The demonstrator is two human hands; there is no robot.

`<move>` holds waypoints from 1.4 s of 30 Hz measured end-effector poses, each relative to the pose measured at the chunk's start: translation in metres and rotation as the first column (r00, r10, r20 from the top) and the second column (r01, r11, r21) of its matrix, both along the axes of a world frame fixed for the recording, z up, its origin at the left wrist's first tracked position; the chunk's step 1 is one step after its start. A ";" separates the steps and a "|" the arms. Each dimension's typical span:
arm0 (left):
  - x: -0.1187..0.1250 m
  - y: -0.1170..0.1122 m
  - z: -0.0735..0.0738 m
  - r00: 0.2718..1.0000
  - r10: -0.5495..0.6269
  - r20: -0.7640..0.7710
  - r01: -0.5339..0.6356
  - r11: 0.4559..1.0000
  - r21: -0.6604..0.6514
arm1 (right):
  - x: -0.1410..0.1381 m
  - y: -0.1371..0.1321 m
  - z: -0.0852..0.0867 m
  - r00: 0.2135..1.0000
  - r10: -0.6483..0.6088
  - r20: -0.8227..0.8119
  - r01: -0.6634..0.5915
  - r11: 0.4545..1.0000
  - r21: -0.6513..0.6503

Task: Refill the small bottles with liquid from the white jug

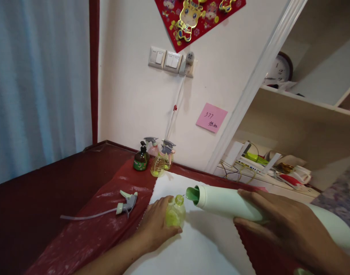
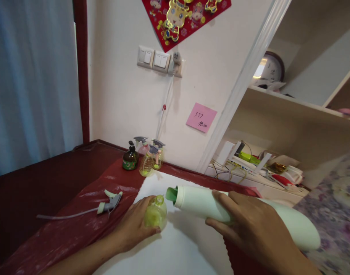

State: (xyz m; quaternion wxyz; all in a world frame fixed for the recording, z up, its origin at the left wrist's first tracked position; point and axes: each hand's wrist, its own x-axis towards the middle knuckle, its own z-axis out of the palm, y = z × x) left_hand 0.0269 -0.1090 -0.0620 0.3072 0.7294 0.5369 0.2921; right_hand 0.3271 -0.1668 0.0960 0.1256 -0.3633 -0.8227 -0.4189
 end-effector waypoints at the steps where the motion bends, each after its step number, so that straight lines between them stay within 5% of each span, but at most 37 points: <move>1: 0.000 0.000 0.000 1.000 -0.001 0.001 0.001 1.000 0.001 | 0.000 0.000 0.000 1.000 0.001 0.007 -0.001 1.000 0.001; 32: 0.001 0.002 -0.008 0.997 0.017 0.075 -0.019 0.999 0.033 | 0.003 0.003 -0.005 1.000 0.010 -0.027 -0.010 1.000 -0.014; 42: 0.001 0.003 -0.006 0.998 0.019 0.062 -0.021 0.999 0.032 | 0.004 0.003 -0.022 0.982 0.017 -0.188 -0.033 0.996 -0.085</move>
